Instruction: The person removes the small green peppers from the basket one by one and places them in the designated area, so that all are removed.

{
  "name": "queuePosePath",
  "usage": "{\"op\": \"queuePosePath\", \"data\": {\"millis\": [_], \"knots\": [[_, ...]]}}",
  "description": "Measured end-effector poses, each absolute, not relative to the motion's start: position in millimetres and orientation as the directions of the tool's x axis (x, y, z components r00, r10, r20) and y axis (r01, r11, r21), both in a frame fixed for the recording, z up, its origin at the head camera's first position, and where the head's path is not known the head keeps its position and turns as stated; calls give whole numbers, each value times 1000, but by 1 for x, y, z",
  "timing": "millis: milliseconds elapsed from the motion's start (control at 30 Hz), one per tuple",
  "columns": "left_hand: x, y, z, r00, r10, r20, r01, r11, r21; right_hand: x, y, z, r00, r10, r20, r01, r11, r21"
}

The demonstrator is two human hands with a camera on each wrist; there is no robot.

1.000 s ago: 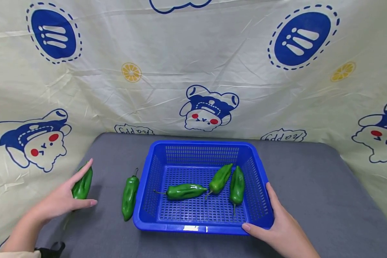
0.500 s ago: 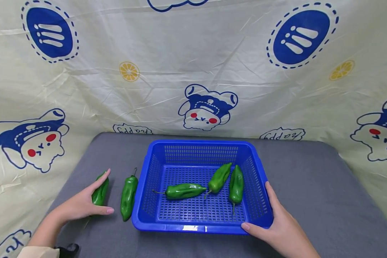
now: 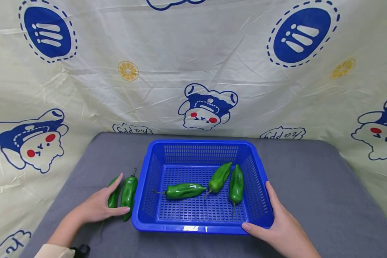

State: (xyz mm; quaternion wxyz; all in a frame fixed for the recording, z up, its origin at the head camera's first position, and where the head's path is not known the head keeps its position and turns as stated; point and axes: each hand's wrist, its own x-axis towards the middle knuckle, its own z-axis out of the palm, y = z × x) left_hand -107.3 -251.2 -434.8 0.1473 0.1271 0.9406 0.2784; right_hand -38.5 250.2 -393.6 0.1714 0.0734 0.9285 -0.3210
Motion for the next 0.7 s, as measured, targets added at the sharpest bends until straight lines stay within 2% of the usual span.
{"op": "queuePosePath", "data": {"millis": [300, 400, 567, 700], "knots": [[-109, -231, -425, -908, 137, -396, 0, 945, 327, -38, 250, -395, -931, 26, -365, 248, 778, -577], [-110, -232, -421, -902, 99, -421, -21, 962, 271, -37, 250, -395, -932, 24, -361, 246, 775, -583], [-110, -242, -406, -932, 68, -357, -2, 982, 191, -37, 250, -394, -938, 11, -346, 231, 766, -600], [-108, -243, -380, -984, 76, -160, 39, 974, 222, -36, 250, -394, -942, 6, -336, 222, 762, -608]]}}
